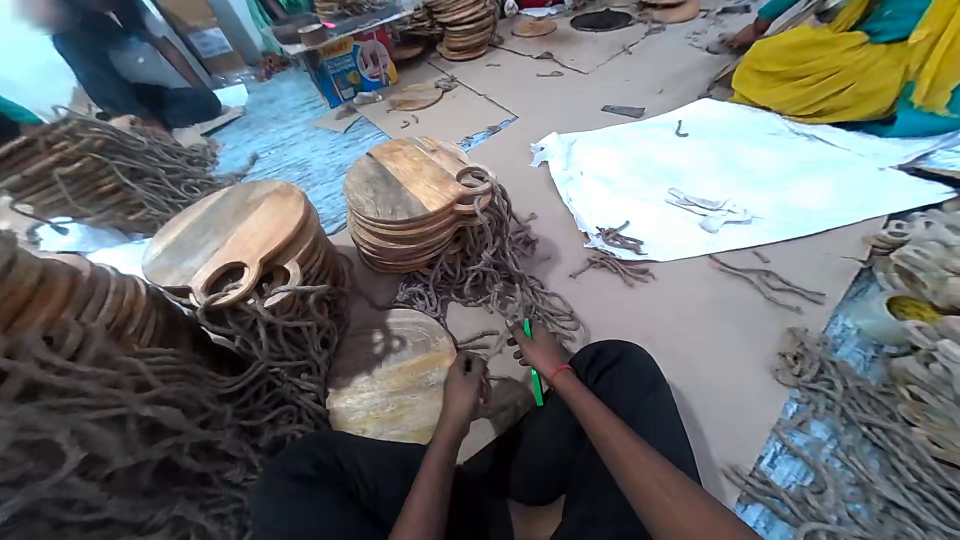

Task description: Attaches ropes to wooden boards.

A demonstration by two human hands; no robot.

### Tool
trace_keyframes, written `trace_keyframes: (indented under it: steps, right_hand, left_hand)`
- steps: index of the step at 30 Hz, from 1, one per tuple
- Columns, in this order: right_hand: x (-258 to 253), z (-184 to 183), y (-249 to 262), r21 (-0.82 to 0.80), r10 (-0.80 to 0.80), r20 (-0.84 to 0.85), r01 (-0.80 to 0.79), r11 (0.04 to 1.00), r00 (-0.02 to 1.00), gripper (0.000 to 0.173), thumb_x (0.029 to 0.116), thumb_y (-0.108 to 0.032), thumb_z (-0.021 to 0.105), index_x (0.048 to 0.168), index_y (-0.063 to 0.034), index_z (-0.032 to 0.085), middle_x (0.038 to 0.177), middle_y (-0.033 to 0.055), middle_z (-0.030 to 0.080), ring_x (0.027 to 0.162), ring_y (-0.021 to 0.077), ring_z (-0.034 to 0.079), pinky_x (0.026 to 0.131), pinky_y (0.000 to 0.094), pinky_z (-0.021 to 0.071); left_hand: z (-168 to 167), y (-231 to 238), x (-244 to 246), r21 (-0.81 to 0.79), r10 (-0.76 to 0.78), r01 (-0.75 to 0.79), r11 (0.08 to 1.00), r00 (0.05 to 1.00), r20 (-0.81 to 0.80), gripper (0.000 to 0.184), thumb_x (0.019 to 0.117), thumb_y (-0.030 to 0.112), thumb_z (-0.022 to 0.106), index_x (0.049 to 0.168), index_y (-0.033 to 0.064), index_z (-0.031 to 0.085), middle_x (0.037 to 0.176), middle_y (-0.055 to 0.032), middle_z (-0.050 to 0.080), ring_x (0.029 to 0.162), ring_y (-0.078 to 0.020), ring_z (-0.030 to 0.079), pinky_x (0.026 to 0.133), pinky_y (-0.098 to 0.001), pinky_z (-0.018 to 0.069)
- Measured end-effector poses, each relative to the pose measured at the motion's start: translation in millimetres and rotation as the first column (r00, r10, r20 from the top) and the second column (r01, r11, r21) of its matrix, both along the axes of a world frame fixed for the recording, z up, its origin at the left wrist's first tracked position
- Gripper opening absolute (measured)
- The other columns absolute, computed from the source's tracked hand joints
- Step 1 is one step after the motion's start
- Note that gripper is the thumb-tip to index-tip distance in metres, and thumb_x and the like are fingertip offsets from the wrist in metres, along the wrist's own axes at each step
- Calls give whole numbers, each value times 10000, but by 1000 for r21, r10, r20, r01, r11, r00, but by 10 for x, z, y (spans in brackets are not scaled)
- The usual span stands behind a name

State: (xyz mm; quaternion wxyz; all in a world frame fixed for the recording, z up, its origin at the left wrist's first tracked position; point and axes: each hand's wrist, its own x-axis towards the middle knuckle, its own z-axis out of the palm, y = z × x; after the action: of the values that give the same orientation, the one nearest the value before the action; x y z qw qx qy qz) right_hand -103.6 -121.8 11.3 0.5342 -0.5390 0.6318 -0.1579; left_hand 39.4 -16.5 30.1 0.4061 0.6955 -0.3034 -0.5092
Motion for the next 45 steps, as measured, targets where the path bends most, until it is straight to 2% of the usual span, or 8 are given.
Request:
trace_keyframes:
  steps: [5,11,12,15,17,27,37,45]
  right_hand:
    - [-67,-4,328,-29,44,169,-39,999,985,488,1096,-300,461,1494,-25,393,1135,183,664,926,264,681,845,438,558]
    - [167,56,550,-142,457,166,-437,888,874,491,1066,-301,501,1478,-36,476,1209,217,647,997,304,662,910,488,532]
    - [199,107,559,-113,482,189,-468,876,856,468,1061,-313,513,1448,-49,522,1188,189,661,974,272,662,889,464,537]
    - [290,243,597,52,464,319,-504,862,826,361,1080,-303,495,1330,-53,571,939,68,623,677,134,558,606,315,482]
    - [313,283,590,95,408,405,-481,871,818,350,1087,-312,477,1308,-63,585,901,31,601,608,92,518,547,265,453]
    - [285,378,587,60,208,524,-279,958,826,432,1117,-394,368,1007,-68,630,750,-36,555,591,46,516,559,213,464]
    - [288,302,688,78,102,583,-180,981,806,443,1122,-388,323,1025,-73,619,705,-46,538,545,35,483,515,200,436]
    - [352,301,730,120,20,545,-102,988,838,469,1122,-401,340,881,-93,599,629,-46,474,476,43,419,454,204,389]
  left_hand:
    - [151,-87,342,-107,357,-389,915,904,-237,200,1076,83,500,1143,-58,626,938,-108,622,668,-121,562,620,-251,500]
    - [270,-60,499,-264,454,-549,793,822,-344,146,1021,-7,562,1156,-53,590,937,-102,628,743,-138,623,730,-276,564]
    - [280,-46,542,-318,450,-544,777,832,-323,137,999,-30,586,1134,-50,592,927,-102,639,753,-143,635,741,-285,572]
    - [359,22,621,-434,382,-458,776,888,-255,146,943,-83,624,1084,-51,637,945,-119,685,778,-160,651,749,-292,570]
    - [401,69,592,-455,310,-366,812,930,-196,154,912,-87,641,1062,-58,662,970,-137,708,798,-170,662,750,-293,568]
    - [349,105,407,-422,134,-182,888,981,-143,204,872,-17,693,1074,-42,683,884,-70,700,738,-102,634,682,-235,531]
    - [227,91,209,-484,106,-148,862,988,-114,162,853,38,698,1002,-24,705,773,-71,698,648,-124,650,640,-277,565]
    - [135,82,174,-453,105,-175,874,979,-176,146,890,32,668,1024,-26,675,762,-71,681,631,-120,641,622,-275,562]
